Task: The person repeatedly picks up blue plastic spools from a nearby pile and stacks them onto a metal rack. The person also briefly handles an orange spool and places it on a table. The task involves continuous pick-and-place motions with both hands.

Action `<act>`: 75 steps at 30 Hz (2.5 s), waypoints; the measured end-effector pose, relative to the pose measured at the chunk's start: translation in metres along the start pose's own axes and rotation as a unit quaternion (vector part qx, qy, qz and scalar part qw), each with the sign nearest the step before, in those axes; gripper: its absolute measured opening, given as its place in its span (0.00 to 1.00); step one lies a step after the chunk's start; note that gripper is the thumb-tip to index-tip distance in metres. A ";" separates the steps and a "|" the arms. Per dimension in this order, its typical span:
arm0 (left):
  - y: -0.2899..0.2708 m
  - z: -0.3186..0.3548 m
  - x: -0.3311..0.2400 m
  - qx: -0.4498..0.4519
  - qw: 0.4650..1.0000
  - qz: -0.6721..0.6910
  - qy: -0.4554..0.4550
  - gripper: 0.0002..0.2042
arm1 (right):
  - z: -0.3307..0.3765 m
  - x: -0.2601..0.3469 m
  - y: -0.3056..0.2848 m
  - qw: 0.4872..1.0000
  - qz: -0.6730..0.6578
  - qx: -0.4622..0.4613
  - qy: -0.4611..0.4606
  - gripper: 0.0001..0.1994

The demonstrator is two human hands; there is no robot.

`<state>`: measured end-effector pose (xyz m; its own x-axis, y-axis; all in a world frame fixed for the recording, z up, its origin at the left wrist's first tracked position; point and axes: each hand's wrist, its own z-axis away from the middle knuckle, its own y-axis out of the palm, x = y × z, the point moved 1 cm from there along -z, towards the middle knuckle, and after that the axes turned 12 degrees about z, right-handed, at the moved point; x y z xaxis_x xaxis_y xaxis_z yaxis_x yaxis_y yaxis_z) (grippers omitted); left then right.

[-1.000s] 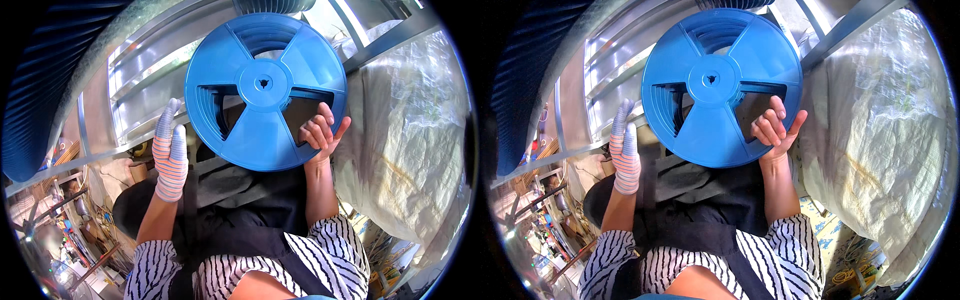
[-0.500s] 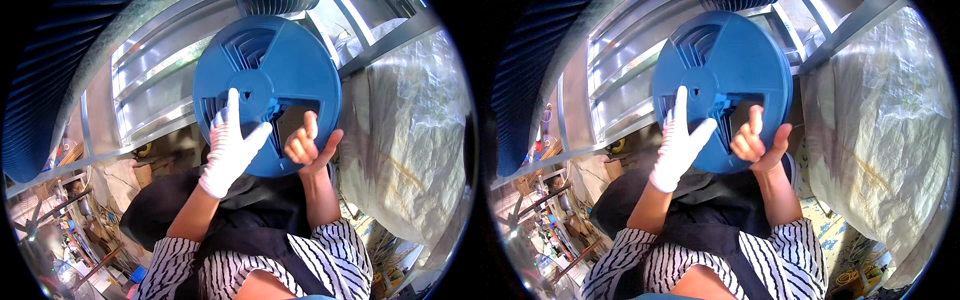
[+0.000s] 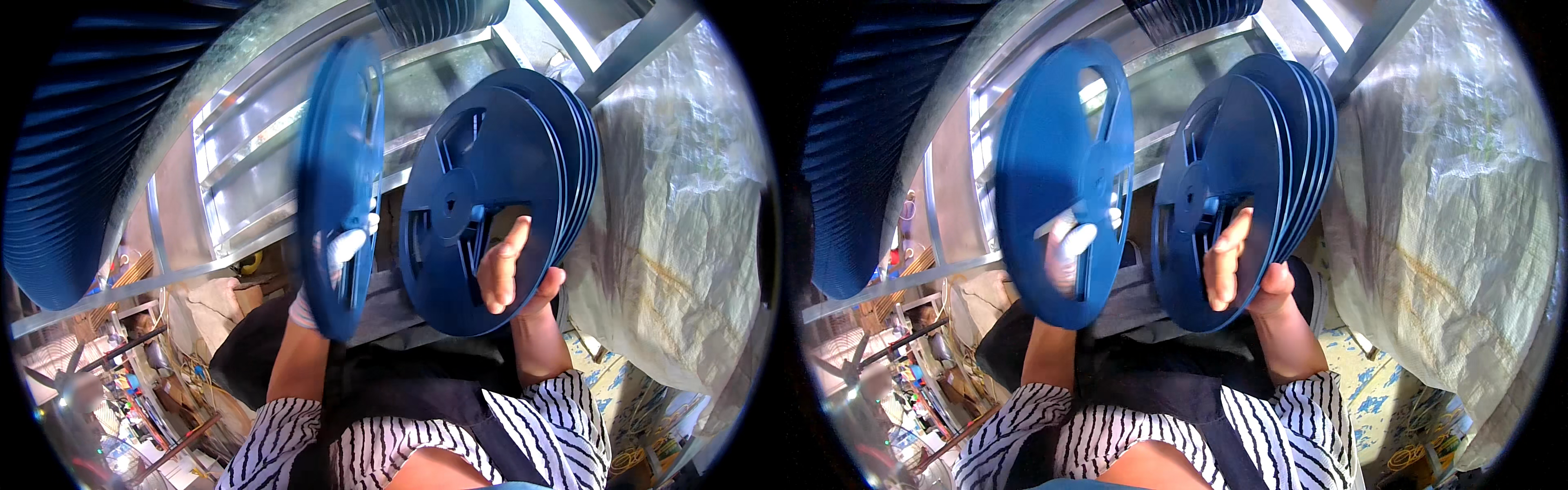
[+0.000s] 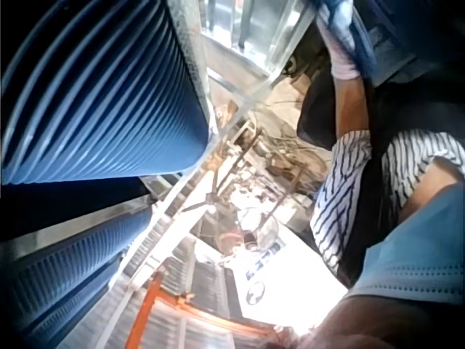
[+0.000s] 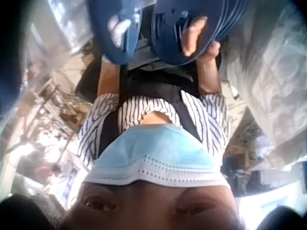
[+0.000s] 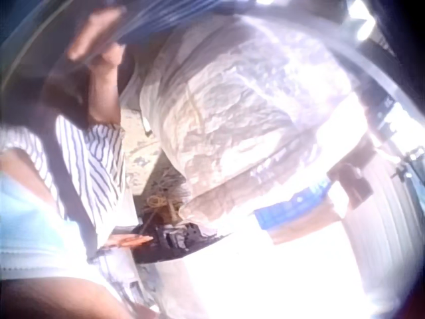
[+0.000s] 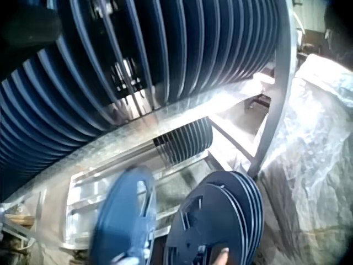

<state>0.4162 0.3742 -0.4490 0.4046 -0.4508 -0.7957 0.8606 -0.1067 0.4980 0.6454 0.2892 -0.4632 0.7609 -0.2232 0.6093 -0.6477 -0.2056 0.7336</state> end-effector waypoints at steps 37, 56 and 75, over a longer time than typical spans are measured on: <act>-0.080 0.059 -0.017 0.126 0.897 0.424 0.000 0.35 | -0.001 0.012 -0.058 0.955 -0.286 0.067 -0.040 0.18; -0.109 0.036 -0.008 0.199 0.884 0.416 -0.081 0.39 | -0.004 0.008 -0.073 0.950 -0.305 0.026 -0.058 0.18; -0.074 0.046 -0.005 0.124 0.902 0.412 -0.030 0.40 | -0.003 0.004 -0.034 0.995 -0.086 0.046 -0.018 0.25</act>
<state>0.3363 0.3437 -0.4661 0.8518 -0.5135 -0.1033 0.1756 0.0941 0.9800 0.6712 0.2981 -0.4849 0.8602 -0.2114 0.4640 -0.5096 -0.3291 0.7949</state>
